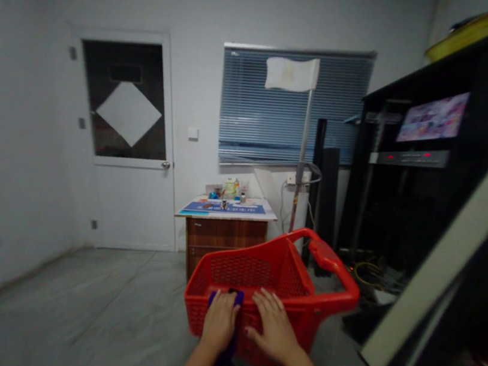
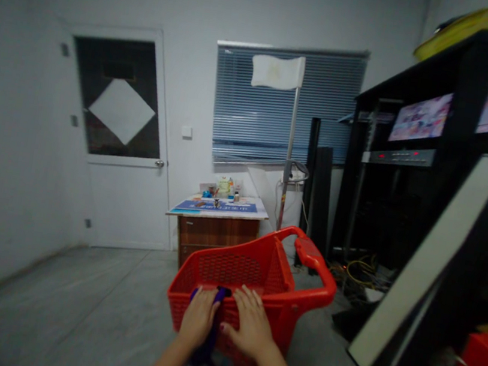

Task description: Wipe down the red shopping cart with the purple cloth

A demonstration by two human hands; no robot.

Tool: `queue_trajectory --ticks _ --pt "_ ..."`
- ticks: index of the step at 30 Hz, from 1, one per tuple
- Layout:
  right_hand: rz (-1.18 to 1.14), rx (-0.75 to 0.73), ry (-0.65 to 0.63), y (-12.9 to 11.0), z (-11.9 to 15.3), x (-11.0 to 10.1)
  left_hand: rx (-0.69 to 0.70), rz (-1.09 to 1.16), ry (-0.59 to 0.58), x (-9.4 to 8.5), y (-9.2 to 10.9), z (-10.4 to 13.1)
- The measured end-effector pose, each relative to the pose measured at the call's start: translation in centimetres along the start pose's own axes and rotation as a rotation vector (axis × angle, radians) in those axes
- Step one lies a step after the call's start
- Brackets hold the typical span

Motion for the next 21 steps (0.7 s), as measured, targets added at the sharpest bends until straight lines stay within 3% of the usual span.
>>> queue_trajectory --ticks 4,10,13,17,21 --pt "-0.008 -0.020 0.011 -0.5 0.0 0.4 -0.047 -0.038 0.031 0.3 -0.1 0.5" --pt "-0.015 0.007 -0.025 -1.5 -0.2 -0.1 0.022 -0.016 0.005 -0.5 2.4 -0.2" --pt "0.003 0.021 -0.012 -1.2 0.1 -0.5 0.011 -0.015 0.008 -1.0 1.9 0.0" --pt "0.050 0.147 0.126 0.8 1.2 -1.0 0.002 -0.018 0.015 -1.1 0.5 0.5" --pt "0.082 0.091 0.148 1.3 1.4 -0.3 -0.050 -0.014 0.033 -1.1 0.1 0.6"
Point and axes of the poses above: each hand's wrist, its own z-axis away from the middle knuckle, its own x-axis out of the palm, y = z × x, the point moved 7 cm from there along -z, towards the middle knuckle, and after that the axes turned 13 degrees about -y, right-handed, at the moved point
